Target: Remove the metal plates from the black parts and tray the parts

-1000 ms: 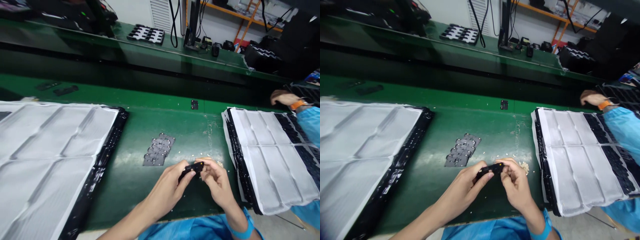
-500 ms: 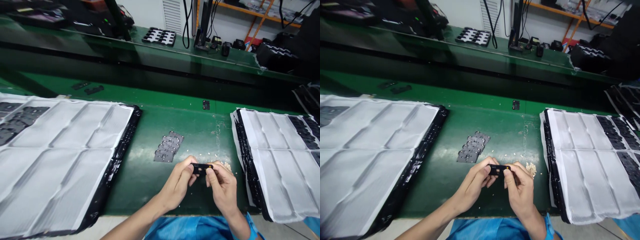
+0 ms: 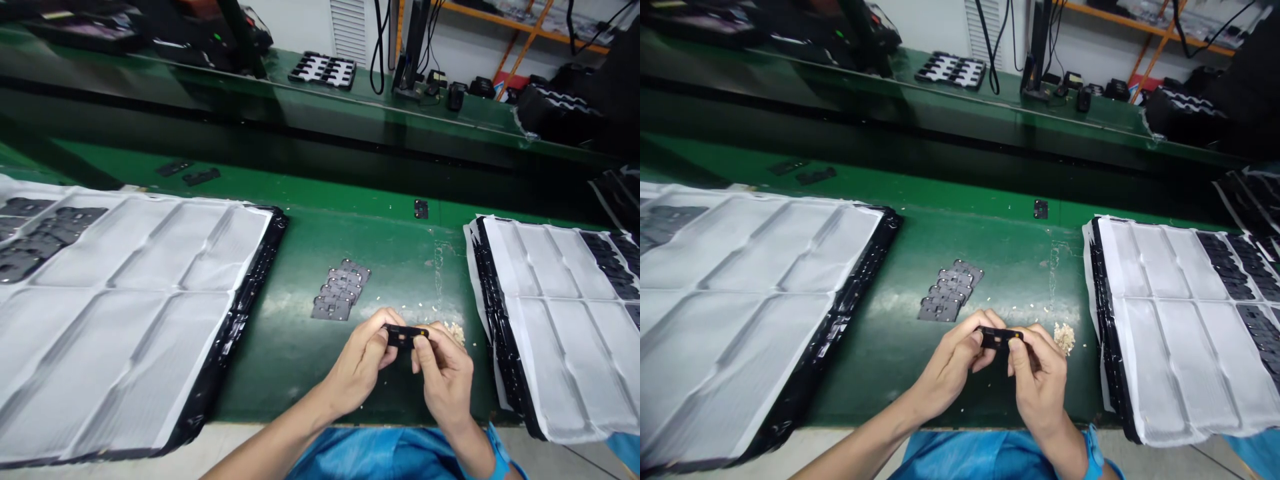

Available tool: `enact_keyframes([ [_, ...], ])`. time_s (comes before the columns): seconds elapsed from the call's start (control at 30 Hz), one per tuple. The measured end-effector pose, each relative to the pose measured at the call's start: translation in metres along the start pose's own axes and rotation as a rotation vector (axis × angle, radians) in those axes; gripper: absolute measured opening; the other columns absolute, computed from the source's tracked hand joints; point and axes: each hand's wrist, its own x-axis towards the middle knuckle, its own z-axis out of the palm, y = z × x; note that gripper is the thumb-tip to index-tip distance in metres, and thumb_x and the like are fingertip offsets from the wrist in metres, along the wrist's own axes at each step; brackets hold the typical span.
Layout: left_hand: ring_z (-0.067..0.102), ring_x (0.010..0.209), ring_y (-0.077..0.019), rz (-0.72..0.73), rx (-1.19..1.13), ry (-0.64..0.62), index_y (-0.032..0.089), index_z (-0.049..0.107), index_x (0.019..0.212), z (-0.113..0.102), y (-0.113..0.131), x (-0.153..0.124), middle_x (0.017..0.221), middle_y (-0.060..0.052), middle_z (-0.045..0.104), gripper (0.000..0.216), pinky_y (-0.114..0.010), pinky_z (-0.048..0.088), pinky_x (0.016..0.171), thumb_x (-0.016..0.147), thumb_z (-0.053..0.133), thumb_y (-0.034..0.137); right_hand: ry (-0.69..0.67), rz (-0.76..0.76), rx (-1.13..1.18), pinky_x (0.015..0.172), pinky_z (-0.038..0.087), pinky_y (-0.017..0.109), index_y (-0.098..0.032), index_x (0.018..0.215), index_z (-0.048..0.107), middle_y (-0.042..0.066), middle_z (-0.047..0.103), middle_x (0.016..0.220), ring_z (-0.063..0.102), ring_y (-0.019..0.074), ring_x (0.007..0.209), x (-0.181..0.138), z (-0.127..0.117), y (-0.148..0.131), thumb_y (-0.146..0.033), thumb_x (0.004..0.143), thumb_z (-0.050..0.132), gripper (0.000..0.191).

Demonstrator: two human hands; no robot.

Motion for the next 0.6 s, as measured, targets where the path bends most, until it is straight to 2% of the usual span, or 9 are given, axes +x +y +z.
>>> enact_keyframes([
  [0.17, 0.04, 0.059, -0.0114, -0.015, -0.049, -0.059, 0.018, 0.054, 0.09, -0.0048, -0.0002, -0.0012, 0.079, 0.001, 0.053, 0.039, -0.027, 0.031, 0.056, 0.108, 0.036, 0.047, 0.003, 0.014, 0.005, 0.056, 0.043, 0.023, -0.02, 0.083, 0.069, -0.003, 0.054, 0.067, 0.054, 0.0124, 0.058, 0.0016, 0.0, -0.0002, -0.021, 0.105, 0.058, 0.025],
  [0.4, 0.037, 0.057, -0.0113, -0.009, -0.039, -0.003, 0.019, 0.052, 0.091, 0.0002, -0.0041, 0.0015, 0.072, 0.004, 0.048, 0.043, -0.027, 0.032, 0.057, 0.11, 0.031, 0.052, 0.004, -0.011, -0.006, 0.055, 0.044, 0.023, -0.02, 0.088, 0.072, -0.003, 0.056, 0.067, 0.054, 0.0124, 0.057, 0.0015, 0.0014, -0.0005, -0.02, 0.104, 0.058, 0.021],
  [0.6, 0.038, 0.058, -0.0108, 0.005, -0.042, 0.02, 0.02, 0.051, 0.088, 0.002, -0.0047, 0.0006, 0.08, 0.002, 0.05, 0.043, -0.026, 0.032, 0.054, 0.11, 0.032, 0.052, 0.002, -0.02, -0.009, 0.057, 0.044, 0.023, -0.02, 0.088, 0.073, -0.003, 0.055, 0.066, 0.054, 0.0122, 0.057, -0.0014, 0.0016, 0.0029, -0.02, 0.104, 0.058, 0.022],
])
